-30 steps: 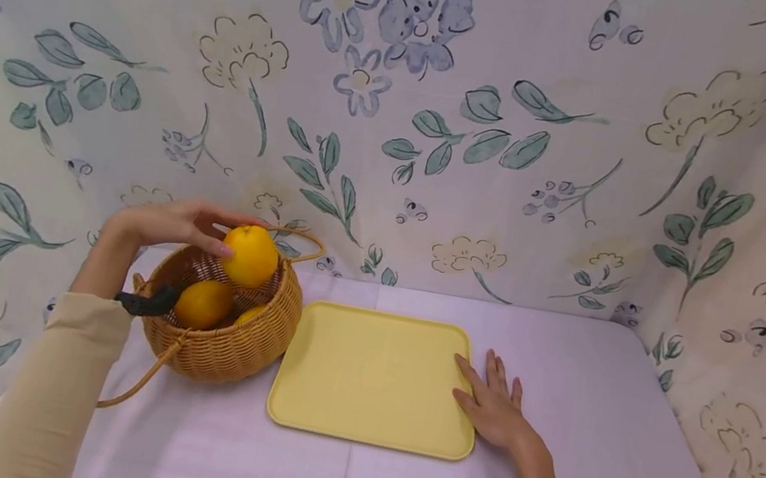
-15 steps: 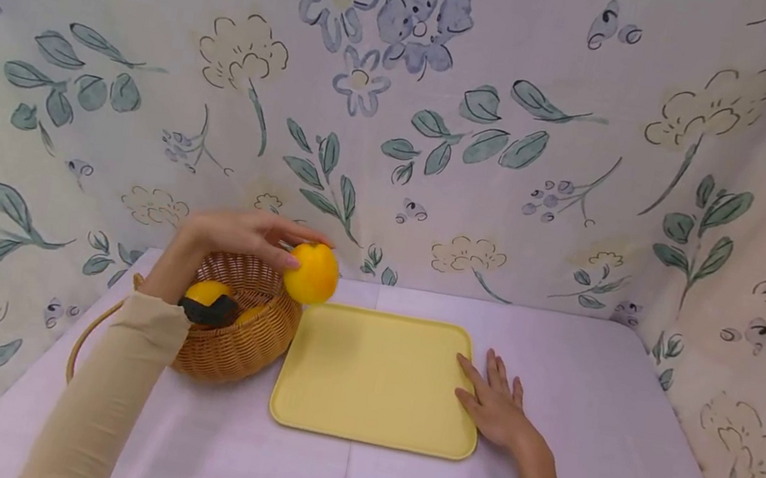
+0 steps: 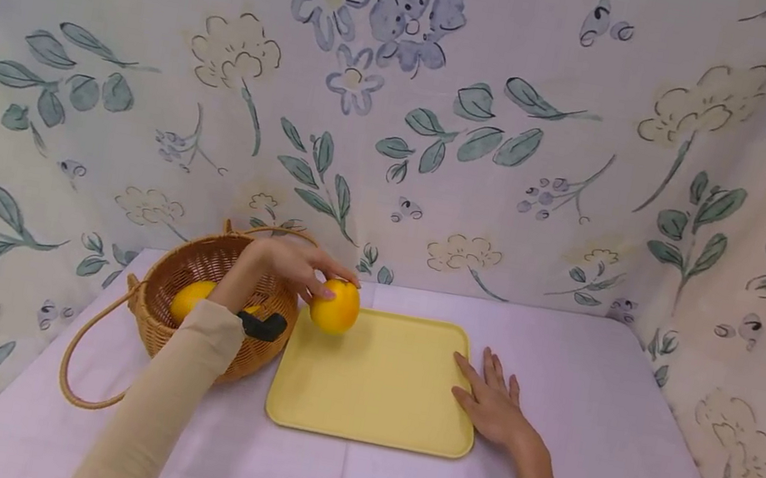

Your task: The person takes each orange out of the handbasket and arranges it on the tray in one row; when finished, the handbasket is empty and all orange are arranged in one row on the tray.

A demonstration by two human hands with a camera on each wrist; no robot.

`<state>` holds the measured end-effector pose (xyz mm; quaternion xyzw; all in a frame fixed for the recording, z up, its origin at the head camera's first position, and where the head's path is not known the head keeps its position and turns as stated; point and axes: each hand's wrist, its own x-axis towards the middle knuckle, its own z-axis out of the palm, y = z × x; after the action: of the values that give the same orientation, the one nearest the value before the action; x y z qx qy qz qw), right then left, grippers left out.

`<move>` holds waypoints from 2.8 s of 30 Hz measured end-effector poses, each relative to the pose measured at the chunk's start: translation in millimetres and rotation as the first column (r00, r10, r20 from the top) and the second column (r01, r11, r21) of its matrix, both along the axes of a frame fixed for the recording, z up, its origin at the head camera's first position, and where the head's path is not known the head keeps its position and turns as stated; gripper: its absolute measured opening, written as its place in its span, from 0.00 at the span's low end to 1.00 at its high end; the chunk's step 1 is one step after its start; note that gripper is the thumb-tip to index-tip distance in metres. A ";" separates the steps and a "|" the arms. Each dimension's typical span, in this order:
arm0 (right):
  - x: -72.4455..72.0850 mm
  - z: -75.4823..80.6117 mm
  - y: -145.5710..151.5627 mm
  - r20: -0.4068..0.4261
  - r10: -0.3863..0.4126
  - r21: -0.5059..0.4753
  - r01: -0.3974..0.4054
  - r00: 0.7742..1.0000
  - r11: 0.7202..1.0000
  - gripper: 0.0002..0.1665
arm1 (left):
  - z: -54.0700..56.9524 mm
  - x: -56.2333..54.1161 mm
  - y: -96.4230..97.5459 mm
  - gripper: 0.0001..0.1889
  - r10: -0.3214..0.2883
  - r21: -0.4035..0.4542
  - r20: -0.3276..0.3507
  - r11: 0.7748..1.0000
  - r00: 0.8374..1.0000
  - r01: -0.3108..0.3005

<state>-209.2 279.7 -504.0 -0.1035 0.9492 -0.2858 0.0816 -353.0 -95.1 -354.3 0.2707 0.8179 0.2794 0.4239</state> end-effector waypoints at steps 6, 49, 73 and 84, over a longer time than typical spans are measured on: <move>-2.9 0.9 -1.7 -0.014 0.002 0.017 -0.002 1.000 1.000 0.38 | -14.5 -3.4 9.4 0.28 0.040 -0.069 0.037 0.997 0.999 -0.037; -1.4 0.0 -0.7 -0.016 -0.014 0.037 0.014 1.000 0.999 0.38 | -32.6 -10.8 21.5 0.24 0.163 -0.127 -0.082 0.977 0.983 -0.173; 1.0 1.1 4.7 -0.006 -0.016 0.032 0.016 1.000 0.999 0.39 | -33.6 -5.6 18.4 0.19 0.255 -0.086 -0.191 0.958 0.948 -0.274; 1.9 2.1 5.2 0.014 -0.018 0.020 0.018 1.000 1.000 0.39 | -31.0 -4.7 17.4 0.20 0.233 -0.070 -0.203 0.965 0.951 -0.251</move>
<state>-207.3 285.0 -502.0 -0.0923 0.9523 -0.2778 0.0867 -357.7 -77.7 -385.3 0.1737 0.8944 0.2625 0.3177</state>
